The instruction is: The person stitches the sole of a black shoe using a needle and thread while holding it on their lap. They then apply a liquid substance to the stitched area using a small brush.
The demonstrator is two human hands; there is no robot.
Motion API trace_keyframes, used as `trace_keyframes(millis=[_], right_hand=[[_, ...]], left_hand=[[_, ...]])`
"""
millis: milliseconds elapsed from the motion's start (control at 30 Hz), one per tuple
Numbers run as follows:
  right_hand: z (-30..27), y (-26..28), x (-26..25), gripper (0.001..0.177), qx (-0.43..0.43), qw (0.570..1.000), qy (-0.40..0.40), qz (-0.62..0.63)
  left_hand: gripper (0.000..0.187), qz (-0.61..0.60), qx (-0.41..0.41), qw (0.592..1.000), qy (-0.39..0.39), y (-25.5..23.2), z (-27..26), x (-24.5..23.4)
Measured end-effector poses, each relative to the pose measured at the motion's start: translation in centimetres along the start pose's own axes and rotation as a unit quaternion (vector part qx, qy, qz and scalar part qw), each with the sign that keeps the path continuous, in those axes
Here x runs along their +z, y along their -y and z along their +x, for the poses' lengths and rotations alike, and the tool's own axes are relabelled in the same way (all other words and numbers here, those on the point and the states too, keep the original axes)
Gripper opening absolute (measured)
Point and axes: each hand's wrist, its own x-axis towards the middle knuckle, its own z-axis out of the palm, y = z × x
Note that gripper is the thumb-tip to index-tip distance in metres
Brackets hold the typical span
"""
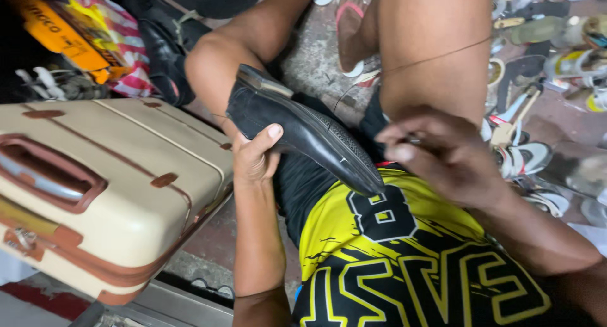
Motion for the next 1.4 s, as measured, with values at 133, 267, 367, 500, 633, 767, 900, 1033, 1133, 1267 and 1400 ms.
trace_keyframes(millis=[133, 267, 367, 500, 633, 767, 900, 1033, 1133, 1267, 1400], right_hand=[[3.0, 1.2, 1.9, 0.018, -0.009, 0.998, 0.032, -0.062], [4.0, 1.8, 2.3, 0.019, -0.01, 0.988, 0.008, -0.152], [4.1, 1.3, 2.2, 0.019, -0.054, 0.983, 0.003, -0.176], [4.0, 0.6, 2.0, 0.022, -0.066, 0.981, 0.004, -0.184], [3.8, 0.3, 1.8, 0.025, -0.018, 0.987, 0.018, -0.161], [3.4, 0.0, 1.9, 0.023, 0.004, 0.991, 0.023, -0.133], [3.1, -0.5, 2.1, 0.018, -0.049, 0.985, 0.016, -0.167], [3.1, -1.6, 2.8, 0.015, -0.061, 0.981, -0.015, -0.182], [3.6, -2.4, 3.0, 0.018, -0.047, 0.983, -0.031, -0.178], [3.8, -2.3, 2.8, 0.016, 0.02, 0.986, -0.011, -0.164], [2.9, -1.4, 1.5, 0.021, -0.023, 0.991, 0.049, -0.12]], left_hand=[[0.05, 0.065, -0.011, 0.998, -0.023, -0.1, 0.3, 0.9], [0.044, 0.098, -0.016, 0.995, -0.028, -0.7, 0.1, 2.0], [0.042, 0.134, -0.013, 0.99, -0.031, -1.1, -0.1, 3.0], [0.042, 0.174, -0.011, 0.984, -0.036, -1.5, -0.2, 4.4], [0.044, 0.184, -0.007, 0.982, -0.038, -1.6, -0.4, 5.2], [0.043, 0.188, -0.01, 0.982, -0.032, -1.4, -0.6, 5.1], [0.042, 0.173, -0.026, 0.984, -0.036, -1.2, -0.8, 4.7], [0.041, 0.175, -0.03, 0.984, -0.03, -0.7, -0.9, 4.4], [0.039, 0.19, -0.033, 0.981, -0.012, -0.4, -0.7, 4.2], [0.039, 0.171, -0.043, 0.984, -0.021, 0.0, -0.8, 4.1], [0.057, 0.164, -0.028, 0.985, -0.048, 0.0, -0.6, 3.4]])
